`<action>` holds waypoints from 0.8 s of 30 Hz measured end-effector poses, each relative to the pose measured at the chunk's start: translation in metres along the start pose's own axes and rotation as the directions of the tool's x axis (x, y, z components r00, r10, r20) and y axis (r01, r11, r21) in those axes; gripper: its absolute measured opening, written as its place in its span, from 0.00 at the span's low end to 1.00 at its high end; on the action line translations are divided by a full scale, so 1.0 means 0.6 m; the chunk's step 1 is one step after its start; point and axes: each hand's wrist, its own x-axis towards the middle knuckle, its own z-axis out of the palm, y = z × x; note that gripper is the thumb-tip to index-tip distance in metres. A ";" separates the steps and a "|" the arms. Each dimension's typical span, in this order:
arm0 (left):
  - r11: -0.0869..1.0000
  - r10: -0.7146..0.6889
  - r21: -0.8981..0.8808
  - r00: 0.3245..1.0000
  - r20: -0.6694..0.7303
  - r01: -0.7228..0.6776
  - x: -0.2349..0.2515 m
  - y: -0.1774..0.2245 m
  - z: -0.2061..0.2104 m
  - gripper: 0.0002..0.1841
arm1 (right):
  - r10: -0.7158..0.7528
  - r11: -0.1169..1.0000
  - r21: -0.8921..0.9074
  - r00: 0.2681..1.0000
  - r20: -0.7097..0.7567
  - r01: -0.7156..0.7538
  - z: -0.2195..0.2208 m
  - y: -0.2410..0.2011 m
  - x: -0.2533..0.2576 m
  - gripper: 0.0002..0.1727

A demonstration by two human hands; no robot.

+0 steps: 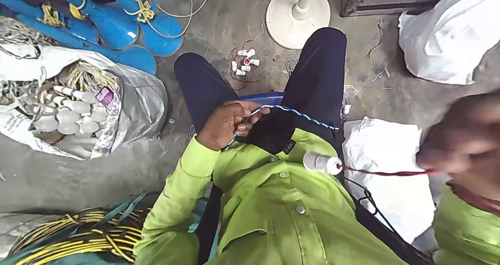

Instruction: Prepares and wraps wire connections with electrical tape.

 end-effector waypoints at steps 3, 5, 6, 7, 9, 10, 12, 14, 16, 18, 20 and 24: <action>0.997 0.047 -0.056 0.998 0.039 -0.045 0.002 0.009 -0.010 0.19 | 0.154 0.984 0.089 0.988 0.017 -0.155 0.045 0.036 0.019 0.12; 0.994 0.072 -0.091 0.996 0.055 -0.067 0.001 0.013 -0.012 0.18 | 0.218 0.950 0.230 0.976 -0.003 -0.212 0.053 0.062 0.019 0.13; 0.991 0.083 -0.113 0.995 0.062 -0.075 0.000 0.014 -0.012 0.17 | 0.225 0.937 0.278 0.974 -0.025 -0.210 0.054 0.071 0.019 0.13; 0.987 0.092 -0.136 0.993 0.072 -0.082 -0.001 0.016 -0.011 0.18 | 0.217 0.933 0.304 0.975 -0.052 -0.191 0.054 0.075 0.020 0.12; 0.979 0.121 -0.182 0.983 0.137 -0.095 -0.004 0.018 -0.007 0.20 | 0.145 0.959 0.263 0.982 -0.118 -0.110 0.056 0.075 0.024 0.09; 0.973 0.144 -0.205 0.973 0.178 -0.106 -0.004 0.019 -0.006 0.21 | 0.080 0.972 0.230 0.985 -0.151 -0.043 0.057 0.073 0.027 0.08; 0.963 0.185 -0.239 0.951 0.248 -0.125 -0.004 0.021 -0.002 0.23 | -0.057 0.984 0.154 0.982 -0.182 0.086 0.058 0.068 0.031 0.08; 0.955 0.200 -0.270 0.936 0.291 -0.120 -0.005 0.027 0.007 0.25 | -0.158 0.984 0.055 0.976 -0.150 0.168 0.060 0.066 0.035 0.07; 0.956 0.192 -0.273 0.935 0.298 -0.109 -0.006 0.033 0.018 0.26 | -0.168 0.985 -0.060 0.979 -0.112 0.162 0.070 0.065 0.040 0.07; 0.969 0.187 -0.210 0.947 0.263 -0.133 -0.008 0.038 0.031 0.23 | -0.140 0.980 -0.157 0.987 -0.083 0.126 0.082 0.074 0.047 0.08; 0.979 0.203 -0.047 0.961 0.188 -0.198 -0.011 0.041 0.048 0.18 | -0.171 0.944 -0.297 0.983 -0.064 0.145 0.093 0.089 0.059 0.09; 0.871 0.326 0.326 0.929 0.177 -0.368 -0.013 0.037 0.079 0.11 | -0.246 0.860 -0.462 0.969 -0.006 0.215 0.110 0.105 0.098 0.08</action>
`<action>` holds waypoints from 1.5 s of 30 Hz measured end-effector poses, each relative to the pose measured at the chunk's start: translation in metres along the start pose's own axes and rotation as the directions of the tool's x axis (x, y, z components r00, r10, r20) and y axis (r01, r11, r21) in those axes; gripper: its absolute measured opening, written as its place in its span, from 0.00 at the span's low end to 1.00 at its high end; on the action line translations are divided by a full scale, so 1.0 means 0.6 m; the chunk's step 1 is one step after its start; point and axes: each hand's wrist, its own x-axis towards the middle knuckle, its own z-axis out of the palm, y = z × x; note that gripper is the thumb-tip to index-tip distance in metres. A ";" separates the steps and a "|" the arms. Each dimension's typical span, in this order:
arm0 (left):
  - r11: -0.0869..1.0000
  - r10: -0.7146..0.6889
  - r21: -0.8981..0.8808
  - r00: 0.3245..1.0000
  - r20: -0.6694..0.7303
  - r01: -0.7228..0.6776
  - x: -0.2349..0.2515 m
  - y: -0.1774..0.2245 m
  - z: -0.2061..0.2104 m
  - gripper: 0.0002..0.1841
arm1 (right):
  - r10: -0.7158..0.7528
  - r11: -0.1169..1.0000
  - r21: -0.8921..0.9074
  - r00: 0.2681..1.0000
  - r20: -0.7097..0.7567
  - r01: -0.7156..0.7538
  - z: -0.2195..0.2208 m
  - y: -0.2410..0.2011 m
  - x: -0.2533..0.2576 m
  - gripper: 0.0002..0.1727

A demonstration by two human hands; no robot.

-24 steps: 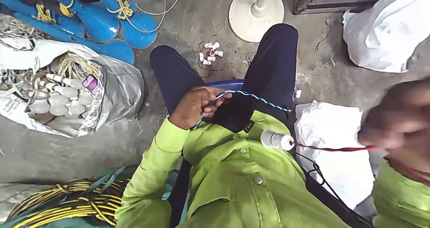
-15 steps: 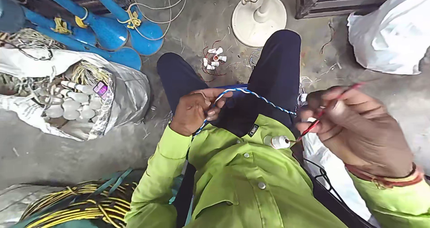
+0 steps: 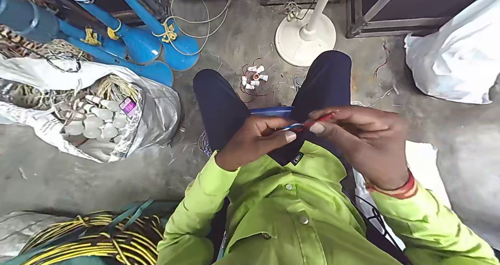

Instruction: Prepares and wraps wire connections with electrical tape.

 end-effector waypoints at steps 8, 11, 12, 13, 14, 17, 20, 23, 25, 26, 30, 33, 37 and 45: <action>0.910 0.104 0.407 0.994 -0.038 -0.080 0.011 -0.013 0.017 0.07 | 0.034 0.999 0.004 0.999 0.000 -0.034 -0.003 -0.001 0.045 0.08; 0.892 0.105 0.445 0.994 -0.036 -0.078 0.009 -0.014 0.022 0.07 | 0.072 0.997 -0.006 0.997 -0.018 -0.072 -0.008 -0.001 0.048 0.05; 0.888 0.109 0.453 0.993 -0.037 -0.080 0.010 -0.014 0.024 0.06 | 0.088 0.996 -0.004 0.996 -0.021 -0.088 -0.009 0.001 0.050 0.04; 0.881 0.105 0.466 0.994 -0.038 -0.075 0.010 -0.013 0.025 0.06 | 0.098 0.995 0.013 0.995 -0.021 -0.098 -0.009 0.005 0.053 0.04; 0.876 0.103 0.478 0.994 -0.042 -0.070 0.011 -0.014 0.026 0.06 | 0.107 0.993 0.045 0.994 -0.021 -0.106 -0.009 0.013 0.057 0.04; 0.869 0.089 0.493 0.995 -0.051 -0.052 0.014 -0.016 0.028 0.06 | 0.184 0.983 0.017 0.981 -0.058 -0.184 -0.004 0.044 0.065 0.07; 0.908 0.053 0.419 0.993 -0.104 -0.004 0.017 -0.024 0.025 0.07 | 0.156 0.946 -0.255 0.971 -0.180 -0.199 -0.006 0.065 0.048 0.23; 0.958 -0.023 0.274 0.970 -0.243 0.091 0.021 -0.038 0.021 0.07 | 0.001 0.945 -0.324 0.988 -0.153 -0.051 -0.010 0.044 -0.004 0.15; 0.973 -0.056 0.199 0.950 -0.306 0.121 0.021 -0.046 0.019 0.07 | 0.005 0.923 -0.384 1.000 0.009 -0.001 0.001 0.043 -0.053 0.16; 0.978 -0.058 0.174 0.946 -0.320 0.119 0.023 -0.047 0.019 0.08 | 0.042 0.891 -0.455 0.996 0.082 0.000 0.010 0.051 -0.073 0.17; 0.992 -0.118 0.013 0.947 -0.300 0.128 0.023 -0.041 0.033 0.09 | 0.186 0.805 -0.588 0.975 0.124 -0.078 0.046 0.112 -0.093 0.37; 0.975 -0.213 -0.113 0.956 -0.199 0.194 0.015 -0.034 0.040 0.10 | -0.103 0.872 -0.483 0.995 -0.009 0.086 0.067 0.158 -0.057 0.38; 0.967 -0.241 -0.114 0.963 -0.120 0.227 0.009 -0.031 0.036 0.10 | -0.286 0.856 -0.419 0.953 0.102 0.302 0.064 0.184 -0.020 0.20; 0.737 0.293 0.674 0.920 -0.260 -0.044 0.018 -0.065 0.038 0.08 | 0.558 0.798 0.323 0.827 -0.076 -0.509 0.063 0.113 -0.096 0.12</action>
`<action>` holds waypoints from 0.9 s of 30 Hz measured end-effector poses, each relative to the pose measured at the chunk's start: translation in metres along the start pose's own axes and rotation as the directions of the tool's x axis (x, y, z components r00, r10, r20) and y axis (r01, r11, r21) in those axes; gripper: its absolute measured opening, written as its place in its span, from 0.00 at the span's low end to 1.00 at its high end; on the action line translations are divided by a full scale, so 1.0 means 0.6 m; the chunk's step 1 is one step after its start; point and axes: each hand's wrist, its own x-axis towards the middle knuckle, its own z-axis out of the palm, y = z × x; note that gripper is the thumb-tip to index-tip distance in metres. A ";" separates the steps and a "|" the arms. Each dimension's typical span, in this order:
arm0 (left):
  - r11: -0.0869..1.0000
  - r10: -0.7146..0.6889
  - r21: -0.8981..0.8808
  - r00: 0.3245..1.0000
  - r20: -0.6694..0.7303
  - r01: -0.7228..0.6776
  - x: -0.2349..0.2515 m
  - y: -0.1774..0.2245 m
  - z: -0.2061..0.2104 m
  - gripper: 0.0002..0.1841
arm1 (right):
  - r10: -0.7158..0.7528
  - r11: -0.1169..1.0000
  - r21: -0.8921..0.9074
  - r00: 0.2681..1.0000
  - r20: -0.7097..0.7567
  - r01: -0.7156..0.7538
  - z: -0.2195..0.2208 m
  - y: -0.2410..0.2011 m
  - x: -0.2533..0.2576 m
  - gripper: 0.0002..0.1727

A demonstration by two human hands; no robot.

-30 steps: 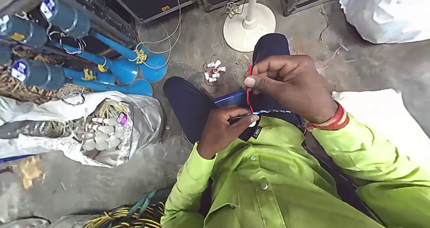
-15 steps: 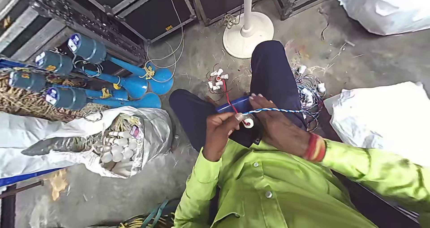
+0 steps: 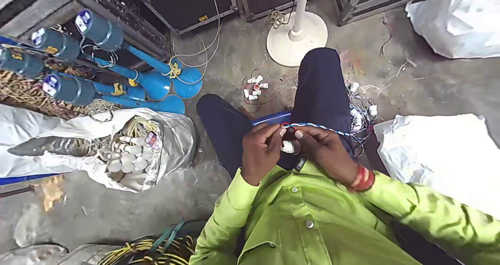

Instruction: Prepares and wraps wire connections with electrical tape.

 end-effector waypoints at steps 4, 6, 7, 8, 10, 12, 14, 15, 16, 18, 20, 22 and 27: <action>0.972 0.148 0.198 0.984 -0.099 -0.126 -0.003 -0.008 0.015 0.10 | 0.317 0.898 0.313 0.948 0.027 -0.309 -0.003 -0.036 -0.003 0.07; 0.974 0.151 0.187 0.984 -0.097 -0.131 -0.007 -0.004 0.016 0.10 | 0.286 0.925 0.233 0.953 0.097 -0.301 0.002 -0.037 -0.001 0.07; 0.977 0.142 0.171 0.986 -0.088 -0.125 -0.011 0.000 0.015 0.10 | 0.269 0.937 0.194 0.955 0.127 -0.290 0.008 -0.037 -0.003 0.07; 0.981 0.135 0.152 0.988 -0.080 -0.122 -0.011 0.005 0.016 0.10 | 0.246 0.947 0.172 0.958 0.147 -0.270 0.012 -0.038 -0.001 0.06; 0.985 0.128 0.123 0.989 -0.068 -0.119 -0.011 0.011 0.019 0.10 | 0.217 0.954 0.177 0.963 0.157 -0.244 0.022 -0.035 0.007 0.06; 0.990 0.106 0.096 0.993 -0.051 -0.101 -0.018 0.013 0.021 0.10 | 0.256 0.929 0.237 0.955 0.150 -0.286 0.032 -0.031 0.006 0.07; 0.995 0.087 0.056 0.995 -0.051 -0.084 -0.016 0.013 0.022 0.09 | 0.307 0.882 0.340 0.945 0.108 -0.326 0.043 -0.030 0.009 0.08; 0.997 0.077 0.023 0.996 -0.054 -0.076 -0.014 0.013 0.024 0.09 | 0.331 0.851 0.404 0.940 0.082 -0.334 0.048 -0.031 0.011 0.08; 0.997 0.074 -0.019 0.996 -0.055 -0.076 -0.012 0.015 0.025 0.09 | 0.345 0.814 0.478 0.937 0.058 -0.330 0.053 -0.031 0.015 0.09; 0.993 0.070 -0.088 0.995 -0.075 -0.076 -0.011 0.019 0.029 0.09 | 0.365 0.720 0.623 0.930 0.037 -0.307 0.059 -0.035 0.021 0.10; 0.982 0.060 -0.175 0.993 -0.100 -0.077 -0.012 0.020 0.033 0.09 | 0.363 0.622 0.727 0.930 0.061 -0.290 0.057 -0.043 0.022 0.14; 0.964 0.015 -0.261 0.992 -0.127 -0.048 -0.013 0.019 0.034 0.10 | 0.328 0.529 0.799 0.937 0.119 -0.287 0.050 -0.047 0.020 0.16; 0.864 -0.127 -0.499 0.988 -0.084 0.068 -0.011 0.015 0.035 0.09 | 0.358 0.483 0.813 0.921 0.157 -0.326 0.045 -0.045 0.019 0.16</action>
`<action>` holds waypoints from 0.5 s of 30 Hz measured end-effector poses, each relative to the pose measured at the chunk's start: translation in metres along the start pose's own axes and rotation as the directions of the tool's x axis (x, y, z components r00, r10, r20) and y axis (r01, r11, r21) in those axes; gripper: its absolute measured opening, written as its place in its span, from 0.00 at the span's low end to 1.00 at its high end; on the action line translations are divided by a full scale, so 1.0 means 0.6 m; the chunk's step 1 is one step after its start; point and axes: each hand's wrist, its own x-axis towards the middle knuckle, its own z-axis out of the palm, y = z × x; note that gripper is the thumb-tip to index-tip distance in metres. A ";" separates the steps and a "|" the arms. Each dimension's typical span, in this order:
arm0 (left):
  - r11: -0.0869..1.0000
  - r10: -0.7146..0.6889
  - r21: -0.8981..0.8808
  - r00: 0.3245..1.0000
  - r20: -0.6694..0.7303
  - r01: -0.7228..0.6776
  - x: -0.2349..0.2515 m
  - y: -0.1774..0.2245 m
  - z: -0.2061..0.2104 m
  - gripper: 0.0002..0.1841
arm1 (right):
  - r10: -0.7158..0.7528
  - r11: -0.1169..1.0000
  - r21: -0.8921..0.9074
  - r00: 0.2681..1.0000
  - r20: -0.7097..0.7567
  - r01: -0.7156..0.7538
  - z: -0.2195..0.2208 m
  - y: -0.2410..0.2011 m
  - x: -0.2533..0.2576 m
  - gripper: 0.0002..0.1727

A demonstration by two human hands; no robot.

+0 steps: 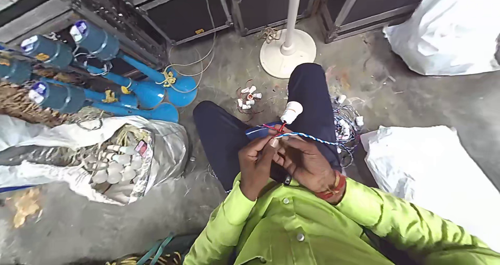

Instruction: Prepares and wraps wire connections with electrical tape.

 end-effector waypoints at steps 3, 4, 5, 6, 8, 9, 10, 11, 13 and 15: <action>1.000 -0.023 -0.012 0.999 0.025 0.023 0.001 -0.009 0.006 0.09 | 0.005 1.000 0.011 0.995 -0.102 -0.004 -0.002 -0.005 0.002 0.14; 1.000 -0.020 0.010 0.999 0.028 0.020 0.001 -0.014 0.006 0.09 | 0.007 1.000 0.016 0.993 -0.115 -0.005 -0.003 -0.006 0.003 0.13; 0.999 -0.015 0.038 1.000 0.026 0.014 0.001 -0.018 0.005 0.10 | 0.005 1.000 0.022 0.992 -0.127 -0.003 -0.002 -0.006 0.003 0.13; 0.998 -0.009 0.065 1.000 0.021 0.008 0.001 -0.022 0.003 0.10 | 0.000 1.000 0.021 0.990 -0.143 0.003 0.000 -0.005 0.002 0.13; 0.992 0.014 0.124 1.000 -0.006 -0.013 0.000 -0.029 -0.001 0.09 | -0.004 1.000 -0.010 0.983 -0.184 0.002 0.008 -0.005 0.002 0.13; 0.986 0.025 0.165 0.999 -0.021 -0.021 0.000 -0.031 -0.004 0.09 | -0.004 0.999 -0.040 0.981 -0.195 -0.004 0.012 -0.004 0.001 0.12; 0.976 0.036 0.217 0.999 -0.035 -0.028 -0.001 -0.033 -0.007 0.09 | -0.003 0.997 -0.072 0.979 -0.203 -0.012 0.015 -0.003 0.000 0.12; 0.964 0.051 0.264 0.998 -0.048 -0.036 -0.001 -0.034 -0.010 0.09 | 0.000 0.994 -0.108 0.978 -0.208 -0.023 0.015 -0.001 0.000 0.12; 0.947 0.074 0.318 0.996 -0.057 -0.052 0.002 -0.036 -0.019 0.09 | -0.016 0.981 -0.192 0.981 -0.194 -0.022 0.011 0.006 0.004 0.12; 0.942 0.070 0.332 0.996 -0.050 -0.050 0.006 -0.037 -0.023 0.09 | -0.095 0.959 -0.278 0.984 -0.150 0.050 -0.001 0.013 0.010 0.11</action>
